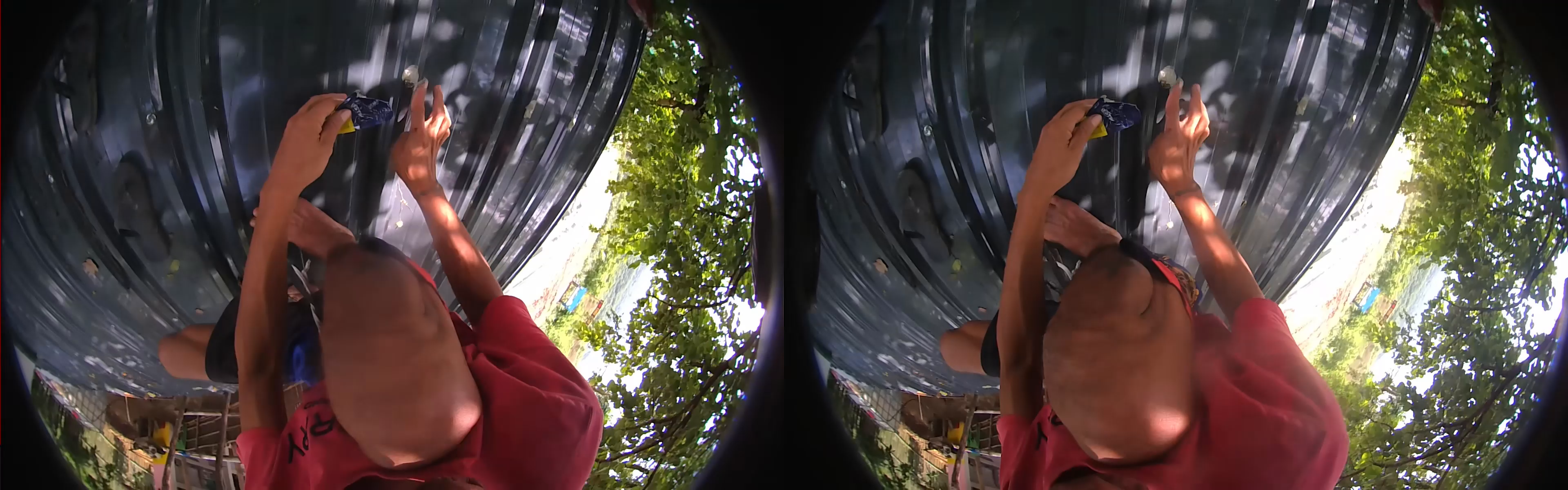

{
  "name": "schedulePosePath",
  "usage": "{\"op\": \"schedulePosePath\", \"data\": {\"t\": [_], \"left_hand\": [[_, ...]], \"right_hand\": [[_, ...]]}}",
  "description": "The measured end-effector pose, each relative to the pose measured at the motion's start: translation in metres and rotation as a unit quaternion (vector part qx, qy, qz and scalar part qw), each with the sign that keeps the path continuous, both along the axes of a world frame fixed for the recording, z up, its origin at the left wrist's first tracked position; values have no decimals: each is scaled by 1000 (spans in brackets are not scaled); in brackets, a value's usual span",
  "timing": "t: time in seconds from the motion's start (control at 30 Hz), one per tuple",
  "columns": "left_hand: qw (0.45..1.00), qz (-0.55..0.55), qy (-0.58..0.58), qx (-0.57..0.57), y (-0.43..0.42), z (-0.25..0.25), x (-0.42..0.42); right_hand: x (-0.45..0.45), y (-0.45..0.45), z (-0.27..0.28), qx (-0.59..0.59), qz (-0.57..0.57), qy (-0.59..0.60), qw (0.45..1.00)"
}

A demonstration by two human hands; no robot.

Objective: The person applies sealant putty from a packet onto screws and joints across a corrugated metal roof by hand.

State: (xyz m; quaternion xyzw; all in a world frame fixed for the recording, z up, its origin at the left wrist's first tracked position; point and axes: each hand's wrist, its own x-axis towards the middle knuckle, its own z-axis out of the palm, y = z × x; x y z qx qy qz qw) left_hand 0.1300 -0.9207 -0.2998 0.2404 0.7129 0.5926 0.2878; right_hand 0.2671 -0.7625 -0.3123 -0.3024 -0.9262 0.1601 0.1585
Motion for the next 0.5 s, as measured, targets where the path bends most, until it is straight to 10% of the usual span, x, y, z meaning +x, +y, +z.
{"op": "schedulePosePath", "data": {"t": [0.5], "left_hand": [[1000, -3, -2, -14, -10, 4, 7]], "right_hand": [[12, 31, 0, 205, 121, -97, 966]]}}
